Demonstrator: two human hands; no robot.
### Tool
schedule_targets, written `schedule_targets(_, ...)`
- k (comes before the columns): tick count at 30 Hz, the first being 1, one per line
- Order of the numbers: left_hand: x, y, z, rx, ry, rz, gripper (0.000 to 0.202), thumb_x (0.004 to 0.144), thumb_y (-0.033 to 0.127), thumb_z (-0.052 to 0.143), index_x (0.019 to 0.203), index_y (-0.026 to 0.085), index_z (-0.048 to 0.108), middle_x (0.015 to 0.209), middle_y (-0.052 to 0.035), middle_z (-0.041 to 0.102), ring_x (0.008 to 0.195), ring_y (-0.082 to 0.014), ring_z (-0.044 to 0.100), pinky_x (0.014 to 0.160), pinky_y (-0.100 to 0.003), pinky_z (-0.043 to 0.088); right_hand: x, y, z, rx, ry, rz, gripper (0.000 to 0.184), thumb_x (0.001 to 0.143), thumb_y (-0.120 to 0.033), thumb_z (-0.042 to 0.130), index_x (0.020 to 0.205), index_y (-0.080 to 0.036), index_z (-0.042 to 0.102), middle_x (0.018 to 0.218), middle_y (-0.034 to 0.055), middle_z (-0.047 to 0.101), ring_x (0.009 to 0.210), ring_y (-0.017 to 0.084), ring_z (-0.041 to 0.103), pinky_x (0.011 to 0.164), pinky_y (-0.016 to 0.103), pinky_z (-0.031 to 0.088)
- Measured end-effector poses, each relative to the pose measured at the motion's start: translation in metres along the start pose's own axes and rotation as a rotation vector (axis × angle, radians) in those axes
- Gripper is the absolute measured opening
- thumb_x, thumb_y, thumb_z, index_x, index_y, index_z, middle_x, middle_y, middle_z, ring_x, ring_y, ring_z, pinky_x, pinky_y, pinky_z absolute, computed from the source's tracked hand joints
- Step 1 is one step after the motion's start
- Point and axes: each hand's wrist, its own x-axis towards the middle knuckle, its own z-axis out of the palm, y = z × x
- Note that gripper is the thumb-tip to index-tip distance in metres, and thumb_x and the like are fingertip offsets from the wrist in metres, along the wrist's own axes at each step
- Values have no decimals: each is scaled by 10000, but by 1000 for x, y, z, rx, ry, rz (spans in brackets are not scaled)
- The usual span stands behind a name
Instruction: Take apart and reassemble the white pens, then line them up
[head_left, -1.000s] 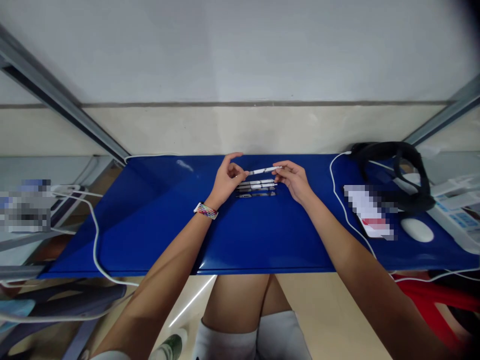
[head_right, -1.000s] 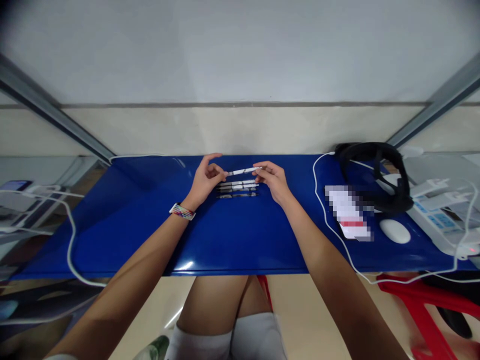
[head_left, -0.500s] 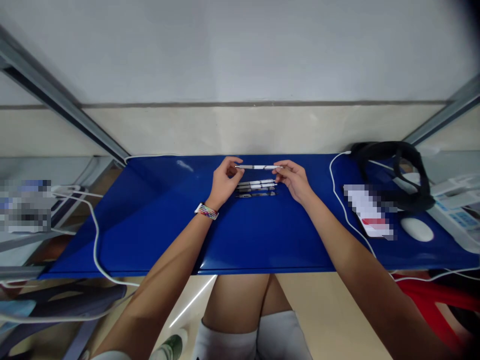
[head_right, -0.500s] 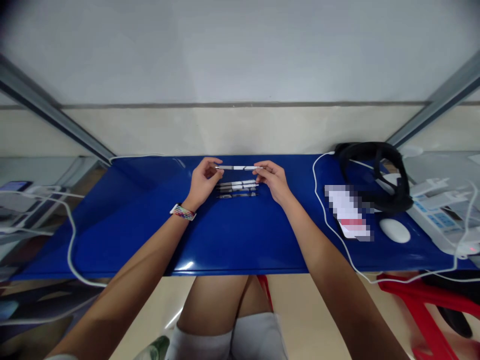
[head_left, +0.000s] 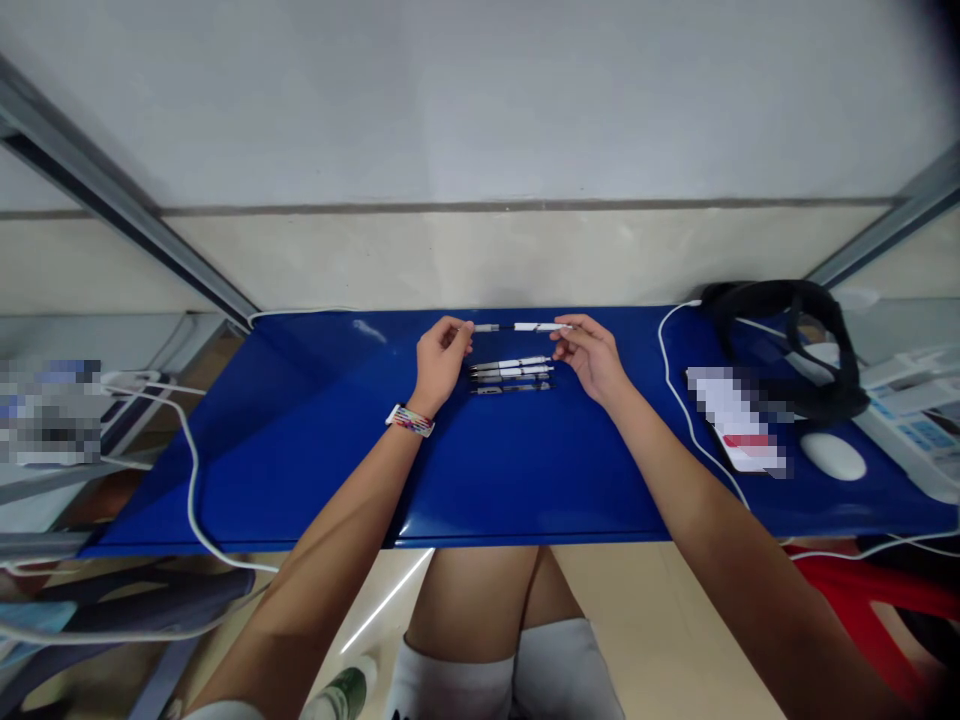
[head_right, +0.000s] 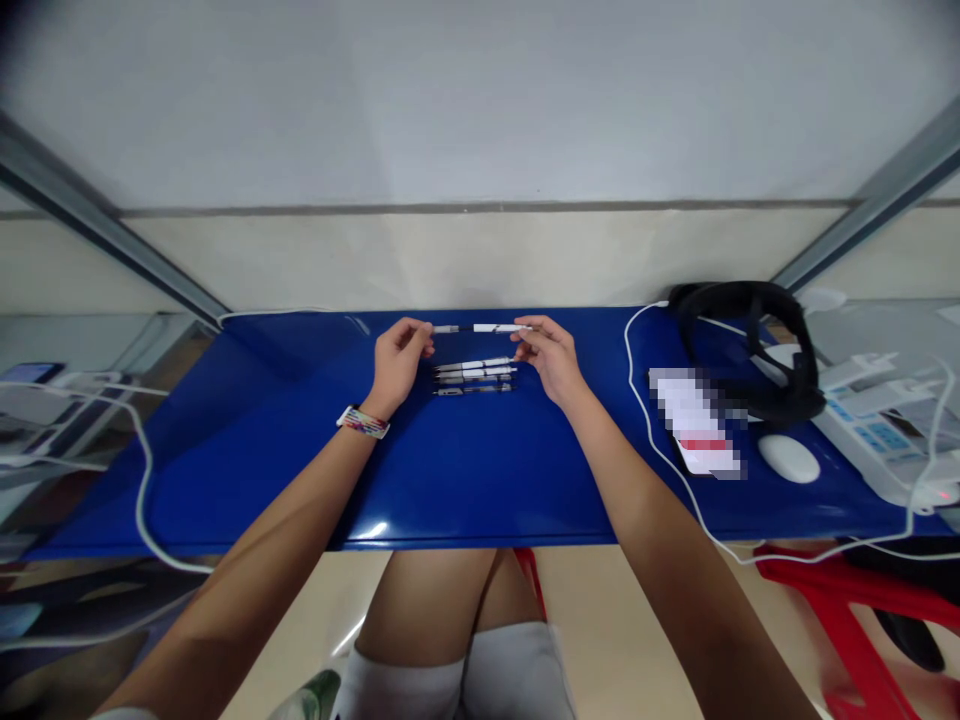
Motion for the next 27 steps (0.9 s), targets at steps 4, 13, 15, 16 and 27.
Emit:
schedule_targets(4, 4, -5, -4, -35, -7, -26, 255, 951, 478, 726, 964, 225, 698, 828, -26, 712, 734, -156, 700, 685, -293, 579, 1, -1, 1, -1, 40, 4, 337, 762, -444, 858, 1037, -283, 748, 893, 3, 747, 691, 145, 633, 703, 338, 586)
schedule_targets(13, 5, -5, -6, -136, -17, -66, 199, 900, 390, 777, 981, 211, 751, 854, -35, 754, 743, -151, 723, 656, -257, 567, 1, -1, 1, -28, 122, -30, 327, 769, -433, 870, 1041, -270, 788, 868, 6, 759, 661, 132, 625, 642, 301, 554)
schedule_targets(15, 6, -5, -6, -157, -11, -72, 185, 889, 370, 789, 977, 209, 770, 843, -37, 760, 742, -151, 723, 646, -249, 560, 1, -2, 0, 2, 117, -4, 313, 764, -414, 874, 1027, -263, 796, 867, 12, 763, 673, 135, 628, 652, 303, 555)
schedule_targets(16, 6, -5, -6, -160, -9, -74, 178, 888, 364, 792, 976, 209, 777, 843, -39, 764, 744, -152, 724, 643, -246, 558, 2, -3, -1, 21, 110, 14, 304, 759, -402, 879, 1015, -257, 799, 865, 16, 764, 680, 137, 631, 658, 305, 558)
schedule_targets(27, 7, -5, -9, -163, -28, -56, 156, 903, 328, 797, 997, 204, 798, 853, -48, 786, 744, -147, 724, 648, -243, 568, 1, -2, -1, 18, 87, 14, 271, 764, -372, 902, 987, -247, 812, 857, 25, 774, 674, 140, 637, 664, 315, 567)
